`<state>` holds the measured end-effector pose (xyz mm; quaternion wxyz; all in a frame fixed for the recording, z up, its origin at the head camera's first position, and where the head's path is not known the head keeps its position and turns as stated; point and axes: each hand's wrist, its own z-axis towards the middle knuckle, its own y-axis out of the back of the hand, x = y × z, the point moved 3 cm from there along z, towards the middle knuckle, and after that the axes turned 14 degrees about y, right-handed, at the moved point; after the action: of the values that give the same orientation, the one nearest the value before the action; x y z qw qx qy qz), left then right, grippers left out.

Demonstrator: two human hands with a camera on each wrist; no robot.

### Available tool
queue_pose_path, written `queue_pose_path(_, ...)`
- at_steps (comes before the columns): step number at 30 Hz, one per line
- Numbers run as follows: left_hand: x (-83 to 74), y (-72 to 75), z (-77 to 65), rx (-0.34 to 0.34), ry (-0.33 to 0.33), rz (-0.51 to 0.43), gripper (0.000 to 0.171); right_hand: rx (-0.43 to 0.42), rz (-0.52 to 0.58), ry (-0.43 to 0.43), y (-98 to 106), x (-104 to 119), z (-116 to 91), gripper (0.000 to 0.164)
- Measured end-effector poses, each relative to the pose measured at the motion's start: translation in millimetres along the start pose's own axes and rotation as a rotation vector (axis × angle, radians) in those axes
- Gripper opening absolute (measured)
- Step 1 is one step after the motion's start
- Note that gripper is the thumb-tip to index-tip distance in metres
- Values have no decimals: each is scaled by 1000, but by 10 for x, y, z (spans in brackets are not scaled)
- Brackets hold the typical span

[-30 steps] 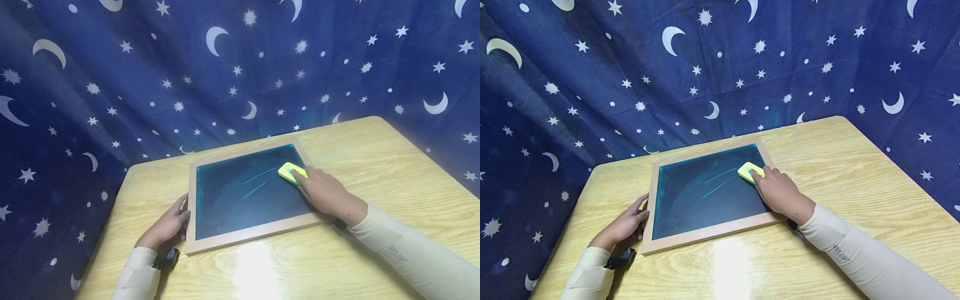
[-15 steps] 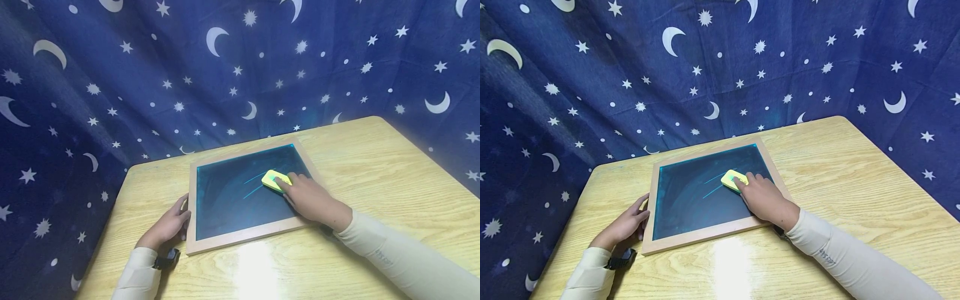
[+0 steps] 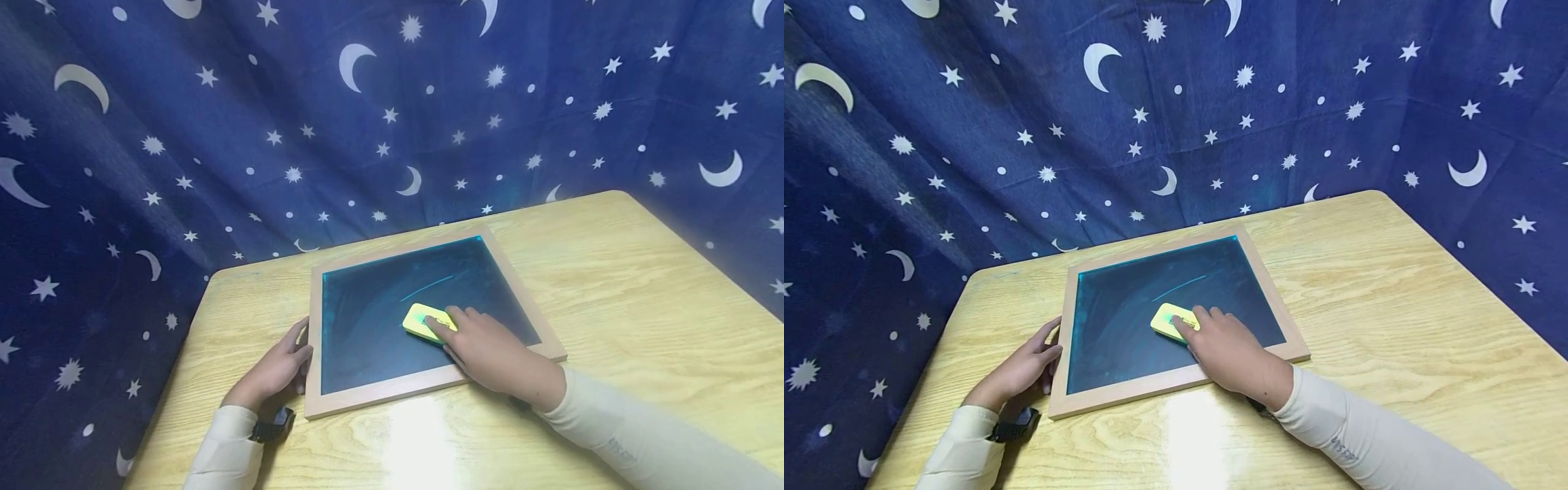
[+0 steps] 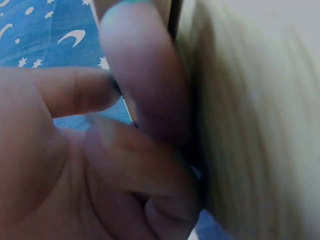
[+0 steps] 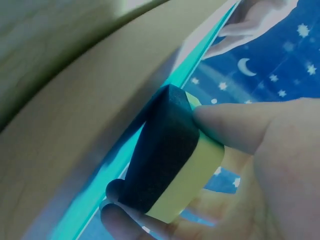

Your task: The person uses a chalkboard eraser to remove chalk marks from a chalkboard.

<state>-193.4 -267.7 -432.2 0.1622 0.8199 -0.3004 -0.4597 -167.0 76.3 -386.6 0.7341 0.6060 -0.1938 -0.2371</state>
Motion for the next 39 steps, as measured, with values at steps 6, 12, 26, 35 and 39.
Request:
queue_pose_path(6, -18, 1, -14, -9, -1, 13, 62, 32, 23, 32, 16, 187, -40, 50)
queue_pose_path(12, -33, 15, -19, -13, -1, 29, 62, 46, 45, 54, 29, 294, -40, 53)
queue_pose_path(26, -12, 5, -3, -17, -2, 32, 63, -30, 38, 74, -5, 137, -25, 50)
queue_pose_path(35, -5, 4, -8, -6, -3, 13, 63, -42, 13, -51, -50, -149, -32, 48)
queue_pose_path(39, -6, 0, -6, -5, -2, 11, 64, -56, 9, -91, -44, -272, -61, 47)
